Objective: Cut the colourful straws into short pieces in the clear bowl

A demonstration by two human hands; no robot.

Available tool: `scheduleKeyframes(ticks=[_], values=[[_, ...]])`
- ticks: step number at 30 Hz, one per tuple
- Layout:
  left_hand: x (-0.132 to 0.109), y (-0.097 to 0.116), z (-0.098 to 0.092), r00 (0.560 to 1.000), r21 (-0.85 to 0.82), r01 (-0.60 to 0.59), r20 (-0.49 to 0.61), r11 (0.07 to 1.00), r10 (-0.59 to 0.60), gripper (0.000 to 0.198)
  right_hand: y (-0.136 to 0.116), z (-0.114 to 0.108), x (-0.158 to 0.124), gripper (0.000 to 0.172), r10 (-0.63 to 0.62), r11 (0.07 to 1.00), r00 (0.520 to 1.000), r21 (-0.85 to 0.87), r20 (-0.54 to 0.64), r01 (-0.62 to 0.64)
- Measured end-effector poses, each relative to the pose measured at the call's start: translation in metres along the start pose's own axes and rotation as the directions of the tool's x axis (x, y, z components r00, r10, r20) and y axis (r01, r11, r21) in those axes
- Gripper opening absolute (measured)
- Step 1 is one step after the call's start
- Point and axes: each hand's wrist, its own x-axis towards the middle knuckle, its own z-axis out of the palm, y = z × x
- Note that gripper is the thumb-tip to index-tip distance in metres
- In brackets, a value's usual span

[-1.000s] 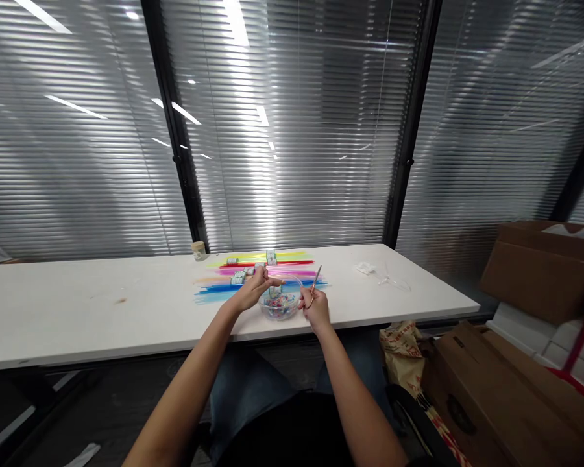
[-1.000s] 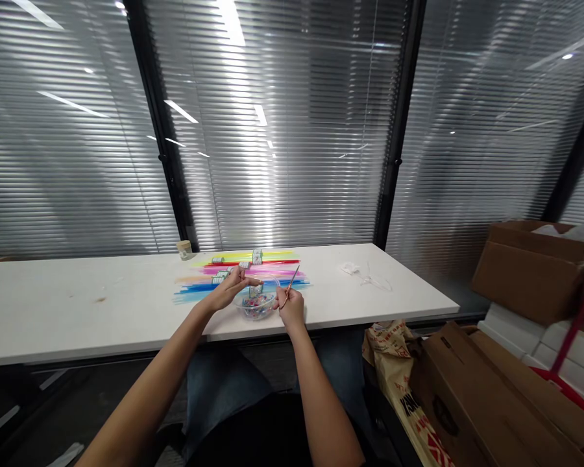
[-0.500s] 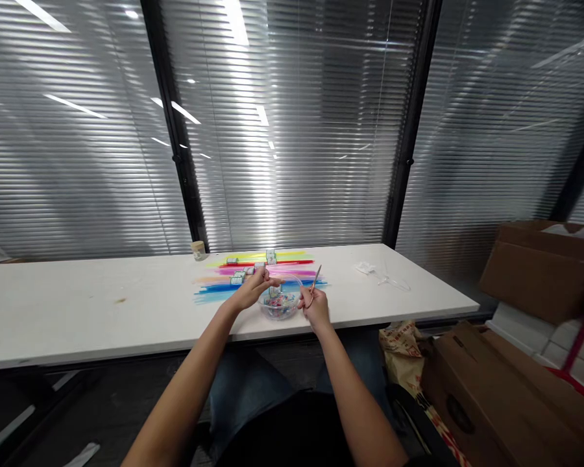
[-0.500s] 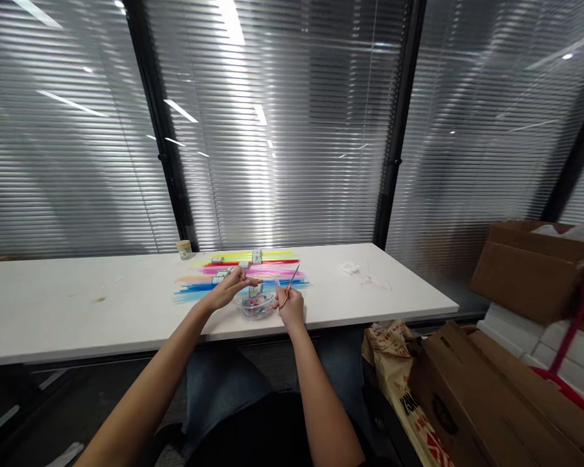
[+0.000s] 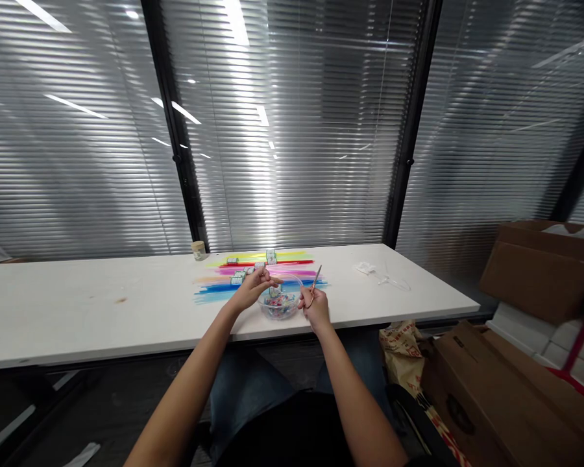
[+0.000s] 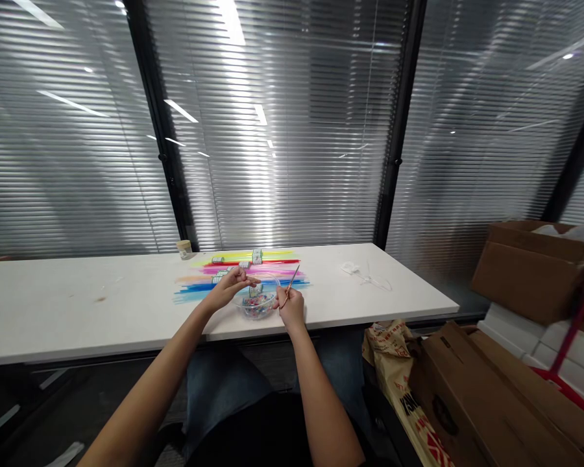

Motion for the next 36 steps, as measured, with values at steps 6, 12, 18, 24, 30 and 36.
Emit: scheduleKeyframes(ticks=[6,12,18,24,30,36], values=[[0.0,-0.009,0.0,0.999,-0.04,-0.034,-0.042,0.999,0.032,0.029,-0.001,0.0,-0.001,0.033,0.001,1.0,1.0,-0.002,0.004,0.0],[-0.002,-0.011,-0.001,0.995,-0.029,-0.052,-0.087,0.998,0.05,0.026,0.001,0.001,0.001,0.033,0.004,1.0,1.0,-0.001,-0.003,-0.004],[-0.004,-0.012,0.001,0.975,-0.014,-0.108,-0.195,0.994,0.103,0.024,0.002,0.001,0.001,0.033,0.006,1.0,1.0,0.004,-0.002,-0.006],[-0.004,-0.013,0.002,0.943,0.047,-0.134,-0.3,0.99,0.142,0.024,0.001,0.001,0.0,0.033,0.003,1.0,1.0,0.005,-0.003,-0.003],[-0.005,-0.009,0.004,0.938,0.027,-0.107,-0.33,0.994,0.11,0.024,-0.005,0.003,-0.002,0.033,0.023,1.0,1.0,0.02,-0.004,-0.023],[-0.007,-0.006,0.006,0.934,0.018,-0.068,-0.35,0.998,0.07,0.024,-0.006,0.002,-0.003,0.032,0.024,1.0,1.0,-0.004,-0.009,-0.024]])
